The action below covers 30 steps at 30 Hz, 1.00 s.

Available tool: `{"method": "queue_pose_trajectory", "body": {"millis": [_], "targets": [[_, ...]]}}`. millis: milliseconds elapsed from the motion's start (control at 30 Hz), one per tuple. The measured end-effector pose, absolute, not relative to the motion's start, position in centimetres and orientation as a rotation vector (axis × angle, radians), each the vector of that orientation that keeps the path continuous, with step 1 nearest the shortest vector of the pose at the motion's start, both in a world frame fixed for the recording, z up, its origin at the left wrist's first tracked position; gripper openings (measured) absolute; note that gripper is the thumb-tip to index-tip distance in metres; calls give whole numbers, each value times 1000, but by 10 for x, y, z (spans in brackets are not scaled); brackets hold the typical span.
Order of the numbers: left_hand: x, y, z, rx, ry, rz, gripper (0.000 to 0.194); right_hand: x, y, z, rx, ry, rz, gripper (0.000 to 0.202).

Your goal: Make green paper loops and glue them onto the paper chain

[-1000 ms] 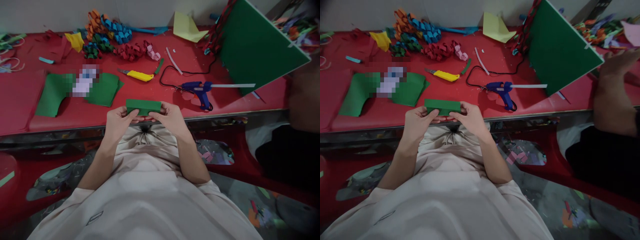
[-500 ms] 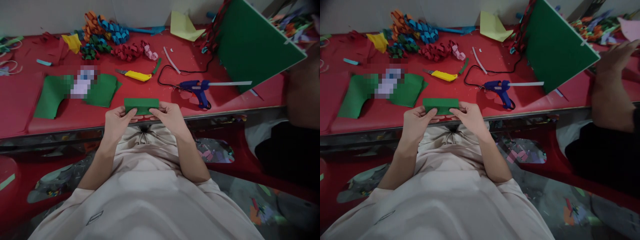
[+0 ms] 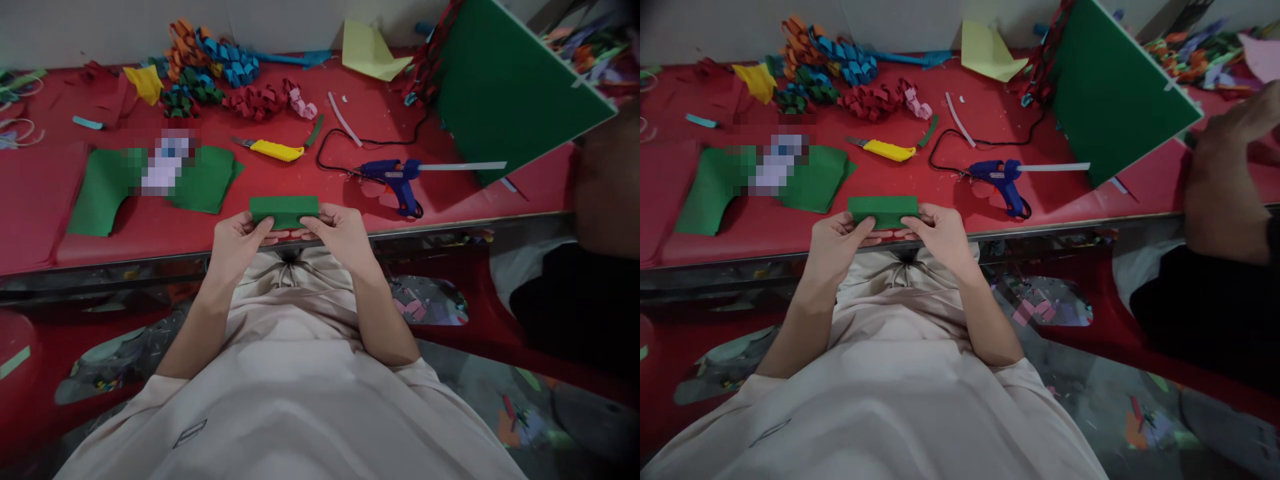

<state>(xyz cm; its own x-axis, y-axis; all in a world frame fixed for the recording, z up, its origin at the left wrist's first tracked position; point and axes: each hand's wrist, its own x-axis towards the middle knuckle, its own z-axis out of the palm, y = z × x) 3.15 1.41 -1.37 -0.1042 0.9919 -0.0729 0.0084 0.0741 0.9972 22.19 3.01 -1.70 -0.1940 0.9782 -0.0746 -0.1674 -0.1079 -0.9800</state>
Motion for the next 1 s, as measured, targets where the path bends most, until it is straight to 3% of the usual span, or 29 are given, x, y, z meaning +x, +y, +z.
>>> {"method": "queue_pose_trajectory", "body": {"millis": [300,467,633,900,1000], "targets": [[38,13,-15,1188,1432,1310,35,216,28,-18,-1068,-1317,1349,29],[32,12,-11,1114,1278,1194,34,220,30,-17,-1042,-1205,1527,31],[25,14,-3,1199,1220,1154,53,228,28,-15,-1072,-1179,1564,31],[23,31,-8,1242,1483,1344,34,224,24,-12,-1057,-1277,1564,34],[25,30,-8,1237,1494,1365,36,223,27,-10,-1038,-1333,1494,34]]}}
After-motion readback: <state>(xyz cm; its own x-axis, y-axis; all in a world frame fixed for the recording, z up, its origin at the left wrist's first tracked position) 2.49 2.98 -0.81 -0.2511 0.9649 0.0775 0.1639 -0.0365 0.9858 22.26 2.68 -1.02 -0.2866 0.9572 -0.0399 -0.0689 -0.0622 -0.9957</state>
